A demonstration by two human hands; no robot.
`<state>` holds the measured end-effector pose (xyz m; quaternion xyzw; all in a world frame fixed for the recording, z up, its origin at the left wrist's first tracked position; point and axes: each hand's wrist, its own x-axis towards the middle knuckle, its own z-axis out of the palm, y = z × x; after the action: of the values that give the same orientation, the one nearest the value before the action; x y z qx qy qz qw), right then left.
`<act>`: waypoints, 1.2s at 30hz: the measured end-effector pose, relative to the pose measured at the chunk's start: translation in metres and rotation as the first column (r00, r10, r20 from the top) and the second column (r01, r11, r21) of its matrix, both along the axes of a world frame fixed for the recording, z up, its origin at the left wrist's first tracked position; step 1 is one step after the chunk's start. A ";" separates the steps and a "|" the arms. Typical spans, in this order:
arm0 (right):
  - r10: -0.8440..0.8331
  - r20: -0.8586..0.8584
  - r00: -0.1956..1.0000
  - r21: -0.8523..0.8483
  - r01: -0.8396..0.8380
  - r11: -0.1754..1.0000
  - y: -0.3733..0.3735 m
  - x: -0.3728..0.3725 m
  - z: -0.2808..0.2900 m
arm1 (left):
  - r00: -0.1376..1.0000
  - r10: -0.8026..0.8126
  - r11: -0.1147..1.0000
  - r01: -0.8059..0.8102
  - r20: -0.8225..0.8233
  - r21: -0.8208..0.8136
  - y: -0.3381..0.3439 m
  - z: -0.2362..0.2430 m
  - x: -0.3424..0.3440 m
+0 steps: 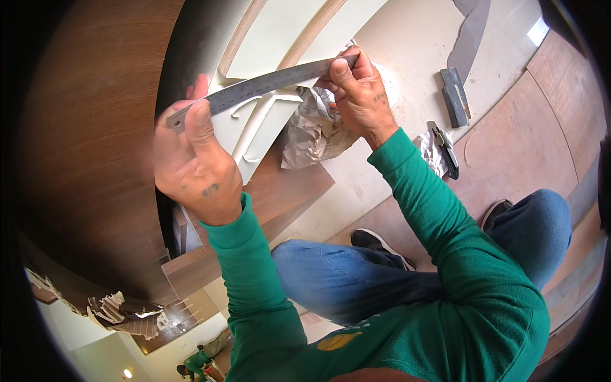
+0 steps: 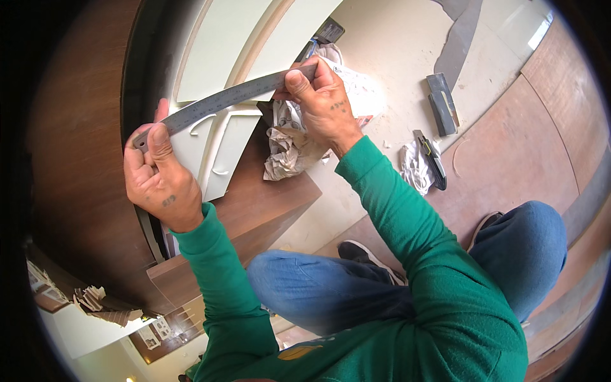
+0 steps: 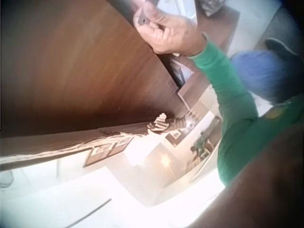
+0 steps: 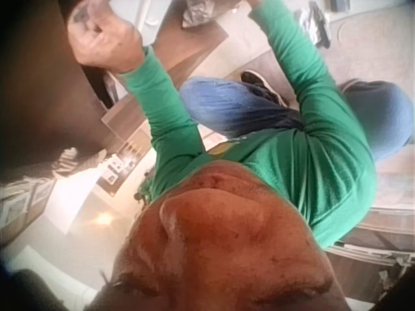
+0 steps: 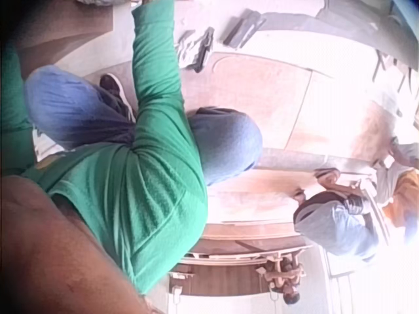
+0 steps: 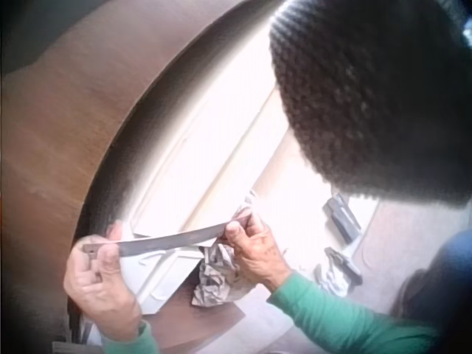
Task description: The person is installing a white trim piece on a wooden cabinet. They use a metal ruler to measure and align the trim, then use a utility knife to cut it to size. The person repeatedly checks the fit and makes adjustments.
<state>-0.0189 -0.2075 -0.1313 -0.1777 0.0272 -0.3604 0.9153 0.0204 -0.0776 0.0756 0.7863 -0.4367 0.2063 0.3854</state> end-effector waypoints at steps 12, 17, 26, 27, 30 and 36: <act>0.023 -0.045 0.999 -0.114 -0.028 0.993 -0.016 -0.004 0.001 | 0.997 0.027 0.999 -0.025 -0.077 0.026 0.005 0.003 -0.004; -0.023 -0.021 1.000 -0.085 0.021 0.996 -0.010 -0.001 0.004 | 0.996 0.027 1.000 -0.027 -0.087 0.001 0.001 0.005 -0.005; 0.003 0.009 1.000 -0.036 -0.003 0.999 -0.006 0.000 -0.001 | 0.992 0.006 0.999 -0.011 -0.123 -0.039 -0.003 0.002 -0.007; 0.012 0.005 1.000 -0.044 -0.011 0.999 -0.008 -0.001 -0.002 | 0.992 0.007 0.999 -0.013 -0.129 -0.047 -0.003 0.002 -0.008; 0.034 0.001 0.999 -0.066 -0.034 0.997 -0.010 -0.001 -0.004 | 0.997 0.004 1.000 -0.006 -0.081 -0.021 0.002 0.002 -0.001; 0.052 0.004 0.999 -0.064 -0.052 0.997 -0.007 0.000 -0.008 | 0.986 0.005 0.999 -0.014 -0.167 -0.052 0.006 0.000 -0.008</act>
<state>-0.0191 -0.2149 -0.1391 -0.2066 0.0084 -0.3377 0.9183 0.0125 -0.0717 0.0760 0.7924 -0.3933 0.1534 0.4404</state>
